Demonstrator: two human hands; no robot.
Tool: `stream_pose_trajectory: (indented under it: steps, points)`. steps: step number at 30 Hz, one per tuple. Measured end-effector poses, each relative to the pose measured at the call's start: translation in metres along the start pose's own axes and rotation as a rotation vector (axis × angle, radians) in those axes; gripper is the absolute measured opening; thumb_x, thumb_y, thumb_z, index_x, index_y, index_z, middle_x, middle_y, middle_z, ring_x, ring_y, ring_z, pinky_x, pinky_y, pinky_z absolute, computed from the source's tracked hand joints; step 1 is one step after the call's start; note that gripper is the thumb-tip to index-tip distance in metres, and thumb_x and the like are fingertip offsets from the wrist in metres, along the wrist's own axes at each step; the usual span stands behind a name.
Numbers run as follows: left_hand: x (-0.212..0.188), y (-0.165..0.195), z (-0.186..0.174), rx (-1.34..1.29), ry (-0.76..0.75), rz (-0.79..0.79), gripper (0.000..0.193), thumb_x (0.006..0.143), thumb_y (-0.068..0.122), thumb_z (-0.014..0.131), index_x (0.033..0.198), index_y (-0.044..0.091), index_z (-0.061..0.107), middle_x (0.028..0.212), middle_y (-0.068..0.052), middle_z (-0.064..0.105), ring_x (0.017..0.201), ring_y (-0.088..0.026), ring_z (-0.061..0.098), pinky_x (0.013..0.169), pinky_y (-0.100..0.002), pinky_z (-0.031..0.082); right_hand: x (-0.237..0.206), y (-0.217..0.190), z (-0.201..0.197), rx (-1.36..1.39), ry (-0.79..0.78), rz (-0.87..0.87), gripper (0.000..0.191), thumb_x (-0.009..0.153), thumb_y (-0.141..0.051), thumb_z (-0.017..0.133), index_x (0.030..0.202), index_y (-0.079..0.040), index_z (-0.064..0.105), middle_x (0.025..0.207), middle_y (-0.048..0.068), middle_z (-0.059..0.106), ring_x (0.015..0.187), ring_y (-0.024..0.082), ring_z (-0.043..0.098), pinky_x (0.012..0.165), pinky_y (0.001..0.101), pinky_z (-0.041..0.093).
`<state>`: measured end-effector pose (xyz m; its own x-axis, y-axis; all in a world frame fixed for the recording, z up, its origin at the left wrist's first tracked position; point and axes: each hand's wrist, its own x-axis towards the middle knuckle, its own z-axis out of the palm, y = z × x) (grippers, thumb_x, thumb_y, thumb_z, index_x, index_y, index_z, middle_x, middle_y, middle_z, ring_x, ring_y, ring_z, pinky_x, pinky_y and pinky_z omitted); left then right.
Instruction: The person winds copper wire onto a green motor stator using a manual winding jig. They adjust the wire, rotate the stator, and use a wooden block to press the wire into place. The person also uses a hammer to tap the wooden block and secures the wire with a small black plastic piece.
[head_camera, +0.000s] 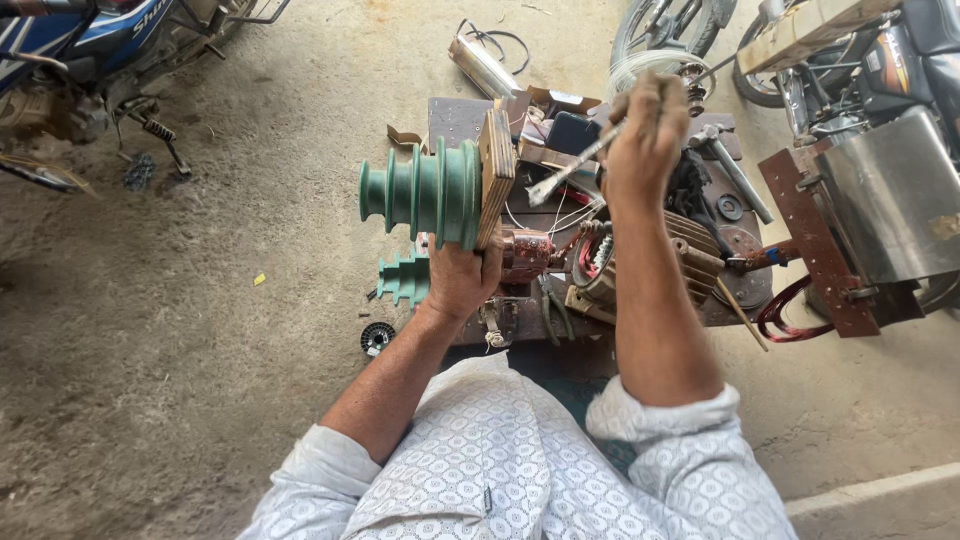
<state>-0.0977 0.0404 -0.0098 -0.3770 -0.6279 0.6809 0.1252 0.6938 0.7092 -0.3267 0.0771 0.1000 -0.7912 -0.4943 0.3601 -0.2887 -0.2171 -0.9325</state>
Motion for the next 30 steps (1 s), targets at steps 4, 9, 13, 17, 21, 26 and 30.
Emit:
stream_pose_trajectory:
  steps: [4,9,13,17,21,26,30]
  points:
    - [-0.003,-0.003,0.001,0.035,-0.033,-0.047,0.021,0.093,0.003,0.064,0.110,0.001,0.053,0.089,-0.015,0.057,0.077,-0.033,0.060,0.068,-0.051,0.047,-0.036,-0.034,0.005,-0.203,-0.049,-0.663,0.027,0.120,-0.028,0.043,0.105,-0.007,0.049,0.088,0.006,0.057,0.060,0.010,0.052,0.041,0.0247,0.047]
    - [-0.001,0.000,0.001,0.060,-0.024,-0.058,0.021,0.092,0.003,0.065,0.110,0.002,0.055,0.087,-0.015,0.059,0.076,-0.035,0.061,0.068,-0.050,0.048,-0.070,-0.077,0.032,-0.247,-0.027,-0.974,0.031,0.114,-0.033,0.047,0.099,-0.007,0.045,0.087,0.009,0.057,0.062,0.012,0.052,0.044,0.0241,0.045]
    - [0.001,0.004,-0.001,0.026,0.006,-0.035,0.028,0.093,0.003,0.065,0.115,-0.001,0.050,0.087,-0.015,0.059,0.076,-0.036,0.061,0.069,-0.051,0.047,-0.080,-0.098,0.043,-0.320,-0.101,-1.089,0.033,0.114,-0.034,0.051,0.099,-0.005,0.048,0.087,0.010,0.059,0.065,0.013,0.060,0.050,0.0277,0.054]
    - [0.004,0.010,-0.004,0.036,0.020,-0.024,0.028,0.091,0.002,0.066,0.115,0.002,0.053,0.089,-0.015,0.060,0.077,-0.037,0.062,0.070,-0.051,0.049,-0.086,-0.104,0.041,-0.430,-0.174,-1.107,0.036,0.112,-0.042,0.053,0.102,-0.008,0.047,0.088,0.008,0.063,0.070,0.016,0.067,0.056,0.0304,0.058]
    - [0.010,0.013,-0.004,-0.001,0.020,-0.034,0.025,0.090,0.001,0.066,0.113,0.003,0.055,0.089,-0.014,0.061,0.076,-0.037,0.064,0.069,-0.050,0.050,-0.072,-0.097,0.045,-0.481,-0.224,-1.116,0.039,0.112,-0.047,0.053,0.101,-0.010,0.049,0.089,0.006,0.065,0.071,0.015,0.068,0.055,0.0296,0.055]
    - [0.008,0.004,-0.005,0.004,0.032,0.009,0.027,0.086,0.001,0.066,0.112,0.004,0.057,0.091,-0.014,0.065,0.079,-0.035,0.067,0.070,-0.047,0.054,-0.040,-0.078,0.055,-0.344,-0.164,-1.120,0.042,0.113,-0.045,0.039,0.093,-0.012,0.055,0.070,0.001,0.062,0.052,0.009,0.059,0.040,0.0247,0.044]
    - [-0.002,-0.008,0.002,0.006,-0.014,-0.052,0.027,0.089,0.002,0.068,0.113,0.006,0.057,0.089,-0.011,0.067,0.075,-0.029,0.071,0.067,-0.041,0.057,-0.017,-0.057,0.052,-0.229,-0.297,-0.943,0.041,0.117,-0.038,0.034,0.097,-0.007,0.054,0.062,0.001,0.055,0.044,0.008,0.044,0.039,0.0273,0.032]
